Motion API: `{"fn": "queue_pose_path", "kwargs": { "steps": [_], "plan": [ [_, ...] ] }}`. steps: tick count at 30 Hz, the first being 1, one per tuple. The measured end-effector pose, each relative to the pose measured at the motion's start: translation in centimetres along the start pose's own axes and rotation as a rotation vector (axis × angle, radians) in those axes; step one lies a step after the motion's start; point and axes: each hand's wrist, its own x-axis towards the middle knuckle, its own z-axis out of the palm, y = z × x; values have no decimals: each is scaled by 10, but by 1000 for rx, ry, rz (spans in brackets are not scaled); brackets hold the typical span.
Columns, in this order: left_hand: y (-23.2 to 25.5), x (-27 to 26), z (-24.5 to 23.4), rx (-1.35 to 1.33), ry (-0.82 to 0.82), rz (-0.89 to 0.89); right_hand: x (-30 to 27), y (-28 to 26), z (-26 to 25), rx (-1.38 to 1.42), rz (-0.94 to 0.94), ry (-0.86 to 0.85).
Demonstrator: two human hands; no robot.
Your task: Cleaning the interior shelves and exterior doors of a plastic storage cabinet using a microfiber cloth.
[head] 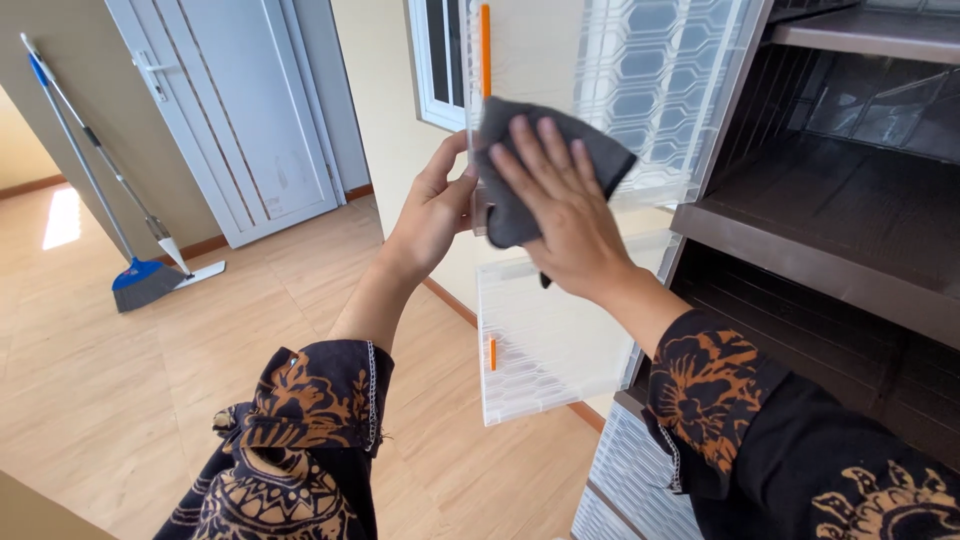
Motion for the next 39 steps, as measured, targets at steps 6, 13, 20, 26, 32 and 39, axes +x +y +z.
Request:
{"fn": "queue_pose_path", "kwargs": {
  "steps": [6, 13, 20, 26, 32, 39],
  "plan": [
    [17, 23, -11, 314, 136, -22, -19, 67, 10, -87, 342, 259],
    [55, 67, -24, 379, 128, 128, 11, 68, -1, -5, 582, 403],
    [72, 84, -25, 292, 42, 200, 40, 2, -14, -12, 25, 77],
    [77, 78, -21, 293, 94, 120, 64, 5, -15, 45, 5, 170],
    [81, 79, -22, 251, 83, 47, 99, 22, -36, -14, -40, 246],
    [88, 68, -14, 261, 96, 40, 129, 64, -36, -108, -85, 404]
  ]
}}
